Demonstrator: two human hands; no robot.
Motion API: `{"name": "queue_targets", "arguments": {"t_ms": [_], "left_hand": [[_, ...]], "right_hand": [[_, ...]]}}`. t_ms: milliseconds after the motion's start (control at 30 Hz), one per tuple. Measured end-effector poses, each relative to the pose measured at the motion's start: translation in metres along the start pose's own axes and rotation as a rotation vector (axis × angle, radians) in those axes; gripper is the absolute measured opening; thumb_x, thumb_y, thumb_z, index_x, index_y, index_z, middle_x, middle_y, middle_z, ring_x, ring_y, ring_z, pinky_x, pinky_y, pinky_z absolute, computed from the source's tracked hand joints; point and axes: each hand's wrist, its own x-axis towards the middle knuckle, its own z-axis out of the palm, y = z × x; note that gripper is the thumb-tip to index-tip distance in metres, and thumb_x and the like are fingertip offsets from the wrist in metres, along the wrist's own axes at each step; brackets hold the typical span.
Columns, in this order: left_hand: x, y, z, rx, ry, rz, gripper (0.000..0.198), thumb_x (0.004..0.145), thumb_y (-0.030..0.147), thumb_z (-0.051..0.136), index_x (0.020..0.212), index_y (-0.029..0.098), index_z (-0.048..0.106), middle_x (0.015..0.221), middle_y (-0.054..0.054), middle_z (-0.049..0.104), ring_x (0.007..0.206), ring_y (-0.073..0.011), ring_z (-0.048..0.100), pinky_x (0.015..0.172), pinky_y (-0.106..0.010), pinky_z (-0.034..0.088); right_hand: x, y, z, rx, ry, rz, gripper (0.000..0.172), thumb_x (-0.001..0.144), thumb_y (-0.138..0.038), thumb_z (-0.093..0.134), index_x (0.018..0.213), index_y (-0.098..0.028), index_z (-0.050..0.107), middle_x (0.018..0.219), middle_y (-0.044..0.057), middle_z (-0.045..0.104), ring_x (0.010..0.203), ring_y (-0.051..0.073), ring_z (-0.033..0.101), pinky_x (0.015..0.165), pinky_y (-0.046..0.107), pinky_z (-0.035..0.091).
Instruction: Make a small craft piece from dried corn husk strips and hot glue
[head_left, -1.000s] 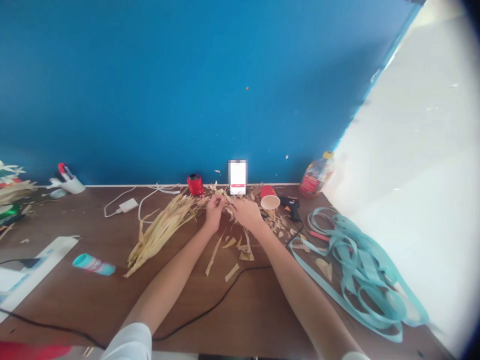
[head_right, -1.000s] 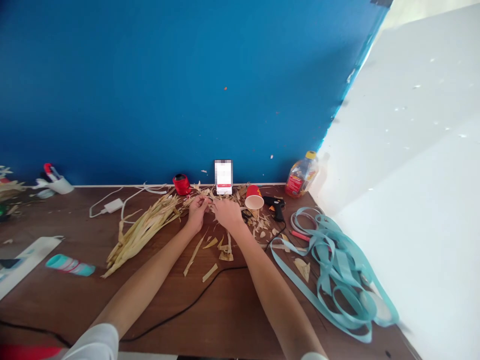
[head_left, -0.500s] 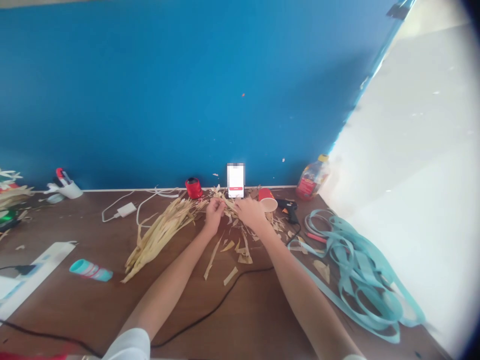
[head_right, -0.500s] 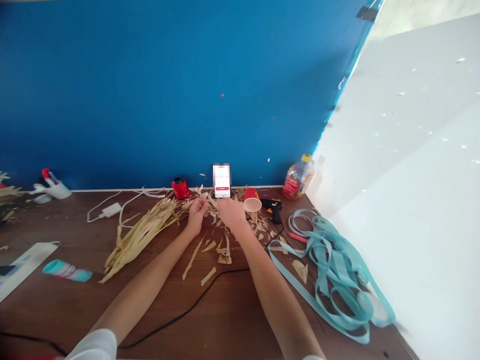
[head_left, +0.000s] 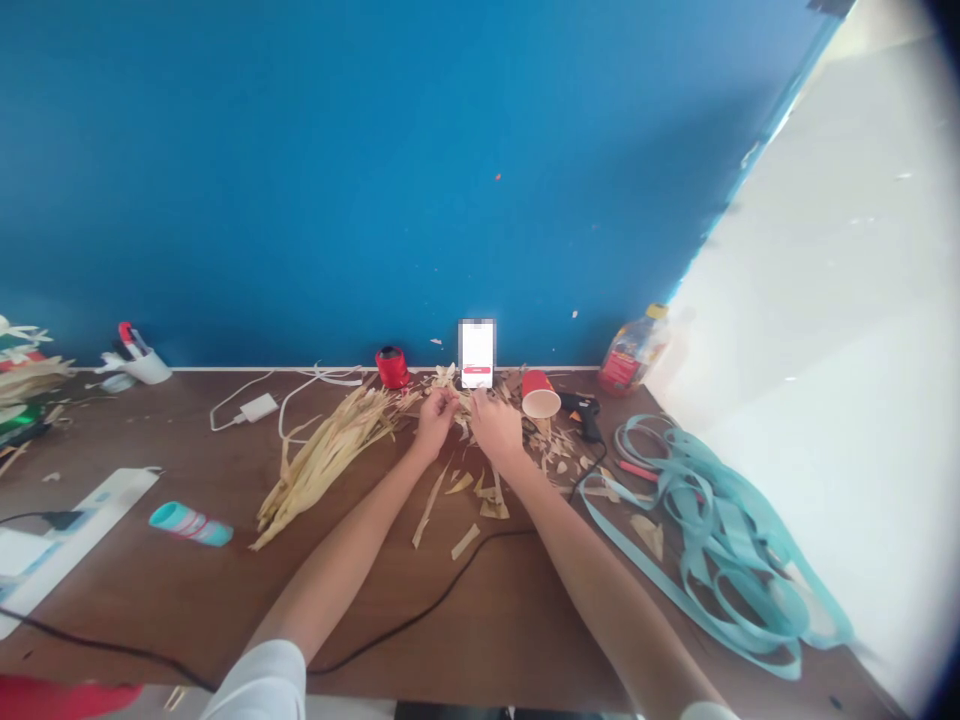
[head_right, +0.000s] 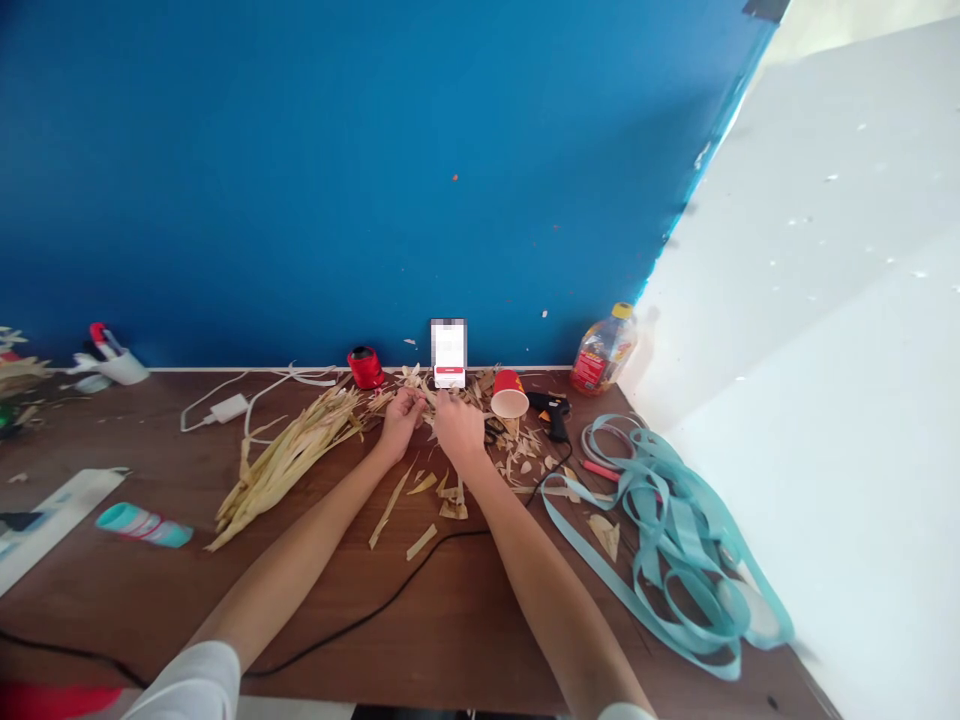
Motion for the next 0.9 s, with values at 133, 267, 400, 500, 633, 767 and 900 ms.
{"name": "queue_targets", "arguments": {"t_ms": [133, 267, 400, 500, 633, 767, 900], "left_hand": [[-0.001, 0.0, 0.001, -0.002, 0.019, 0.004, 0.037, 0.074, 0.046, 0.069, 0.087, 0.016, 0.053, 0.07, 0.002, 0.053, 0.049, -0.0049, 0.038, 0.045, -0.019, 0.028], [-0.002, 0.0, 0.001, -0.01, 0.036, 0.006, 0.037, 0.074, 0.046, 0.07, 0.087, 0.015, 0.053, 0.07, 0.001, 0.056, 0.048, -0.005, 0.039, 0.045, -0.019, 0.029], [-0.001, -0.001, 0.002, -0.004, 0.042, -0.006, 0.038, 0.073, 0.047, 0.07, 0.086, 0.016, 0.053, 0.069, 0.001, 0.057, 0.047, -0.0046, 0.038, 0.043, -0.019, 0.028], [-0.001, -0.001, 0.003, 0.01, 0.029, -0.016, 0.038, 0.073, 0.047, 0.07, 0.085, 0.016, 0.053, 0.067, 0.001, 0.056, 0.047, -0.005, 0.039, 0.042, -0.018, 0.027], [-0.001, 0.003, 0.004, -0.006, 0.031, -0.014, 0.037, 0.073, 0.045, 0.071, 0.084, 0.016, 0.052, 0.067, 0.002, 0.055, 0.047, -0.0046, 0.039, 0.042, -0.018, 0.027], [-0.002, 0.003, 0.004, -0.006, 0.028, -0.036, 0.038, 0.072, 0.046, 0.071, 0.084, 0.016, 0.051, 0.066, 0.002, 0.055, 0.047, -0.0044, 0.039, 0.042, -0.018, 0.027], [-0.002, 0.002, 0.003, -0.025, 0.039, -0.067, 0.039, 0.069, 0.045, 0.074, 0.085, 0.015, 0.054, 0.069, 0.001, 0.057, 0.05, -0.0052, 0.044, 0.044, -0.018, 0.029]], "right_hand": [[0.005, 0.008, -0.008, 0.009, -0.044, -0.048, 0.033, 0.099, -0.033, 0.028, 0.104, -0.021, 0.058, 0.091, 0.01, 0.067, 0.078, 0.02, 0.064, 0.065, 0.026, 0.038], [0.011, 0.02, -0.022, 0.034, -0.029, -0.131, 0.03, 0.097, -0.027, 0.034, 0.096, -0.019, 0.063, 0.092, 0.01, 0.067, 0.084, 0.02, 0.062, 0.071, 0.027, 0.037], [0.012, 0.025, -0.028, 0.017, 0.045, -0.17, 0.029, 0.094, -0.022, 0.038, 0.09, -0.017, 0.066, 0.098, 0.011, 0.065, 0.097, 0.022, 0.057, 0.08, 0.029, 0.035], [0.012, 0.024, -0.025, 0.045, 0.008, -0.131, 0.032, 0.096, -0.024, 0.033, 0.096, -0.017, 0.064, 0.103, 0.011, 0.062, 0.089, 0.019, 0.058, 0.072, 0.027, 0.036], [0.01, 0.017, -0.017, 0.082, -0.001, -0.069, 0.036, 0.099, -0.026, 0.027, 0.103, -0.017, 0.061, 0.104, 0.011, 0.06, 0.084, 0.017, 0.059, 0.065, 0.026, 0.035], [0.008, 0.013, -0.012, 0.143, 0.066, -0.004, 0.032, 0.098, -0.026, 0.031, 0.097, -0.017, 0.061, 0.099, 0.009, 0.061, 0.075, 0.016, 0.059, 0.061, 0.025, 0.032], [0.009, 0.016, -0.006, 0.297, 0.139, 0.03, 0.025, 0.093, -0.022, 0.038, 0.087, -0.016, 0.062, 0.091, 0.008, 0.063, 0.076, 0.016, 0.058, 0.062, 0.024, 0.033]]}}
